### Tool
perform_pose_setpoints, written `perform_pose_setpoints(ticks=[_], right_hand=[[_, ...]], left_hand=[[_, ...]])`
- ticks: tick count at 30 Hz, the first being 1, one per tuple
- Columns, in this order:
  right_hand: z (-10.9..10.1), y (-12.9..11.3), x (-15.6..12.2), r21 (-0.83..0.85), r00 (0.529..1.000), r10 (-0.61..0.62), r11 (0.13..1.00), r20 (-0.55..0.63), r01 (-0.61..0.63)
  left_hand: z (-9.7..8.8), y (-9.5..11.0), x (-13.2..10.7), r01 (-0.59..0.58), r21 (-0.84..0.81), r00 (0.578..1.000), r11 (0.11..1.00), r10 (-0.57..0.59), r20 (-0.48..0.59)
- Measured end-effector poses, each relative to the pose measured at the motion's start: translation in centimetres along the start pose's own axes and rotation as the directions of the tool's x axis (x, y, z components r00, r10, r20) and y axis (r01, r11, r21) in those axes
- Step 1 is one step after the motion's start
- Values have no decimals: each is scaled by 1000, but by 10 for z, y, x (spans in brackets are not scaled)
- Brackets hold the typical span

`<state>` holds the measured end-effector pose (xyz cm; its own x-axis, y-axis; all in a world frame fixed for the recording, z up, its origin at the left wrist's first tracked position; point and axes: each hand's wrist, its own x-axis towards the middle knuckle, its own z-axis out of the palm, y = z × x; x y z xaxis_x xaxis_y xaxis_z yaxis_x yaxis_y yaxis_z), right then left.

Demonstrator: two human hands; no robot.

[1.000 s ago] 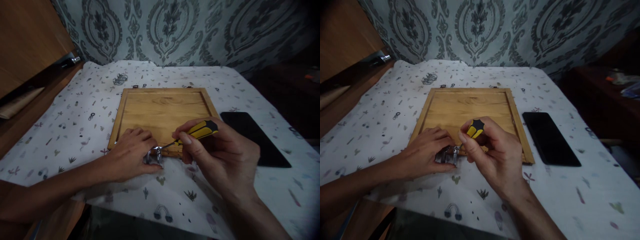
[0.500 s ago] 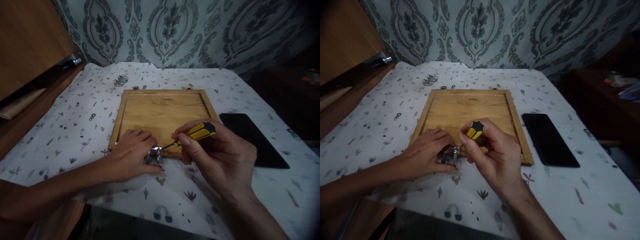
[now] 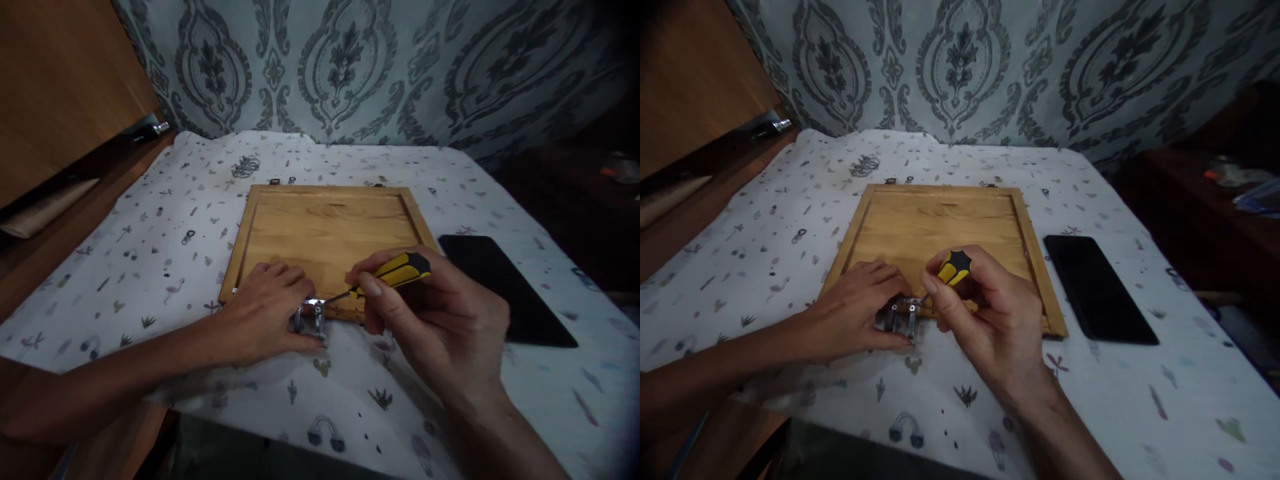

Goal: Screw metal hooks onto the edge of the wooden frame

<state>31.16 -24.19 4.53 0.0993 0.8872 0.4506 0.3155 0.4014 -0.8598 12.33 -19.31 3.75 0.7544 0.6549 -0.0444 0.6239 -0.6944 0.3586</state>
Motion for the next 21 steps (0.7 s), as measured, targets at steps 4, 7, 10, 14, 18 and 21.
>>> perform_pose_setpoints(ticks=[4,7,10,14,18,21], right_hand=[[-2,1,1,1,1000,-17,1000,8,17],[-2,2,1,-5,1000,-18,1000,11,18],[-1,2,1,-13,999,-37,999,12,37],[-1,2,0,-23,1000,-25,999,3,26],[1,1,-2,-1,999,21,1000,-26,-21],[1,1,-2,6,999,27,1000,-31,-27]], left_hand=[[1,0,0,6,13,1000,1000,-7,7],[1,-1,0,1,6,1000,1000,-1,-1],[2,-2,-1,-5,-5,1000,1000,5,-6],[2,-1,0,-3,-15,1000,1000,3,-1],[1,0,1,0,-40,1000,999,0,4],[1,-1,1,-11,-65,1000,998,10,-12]])
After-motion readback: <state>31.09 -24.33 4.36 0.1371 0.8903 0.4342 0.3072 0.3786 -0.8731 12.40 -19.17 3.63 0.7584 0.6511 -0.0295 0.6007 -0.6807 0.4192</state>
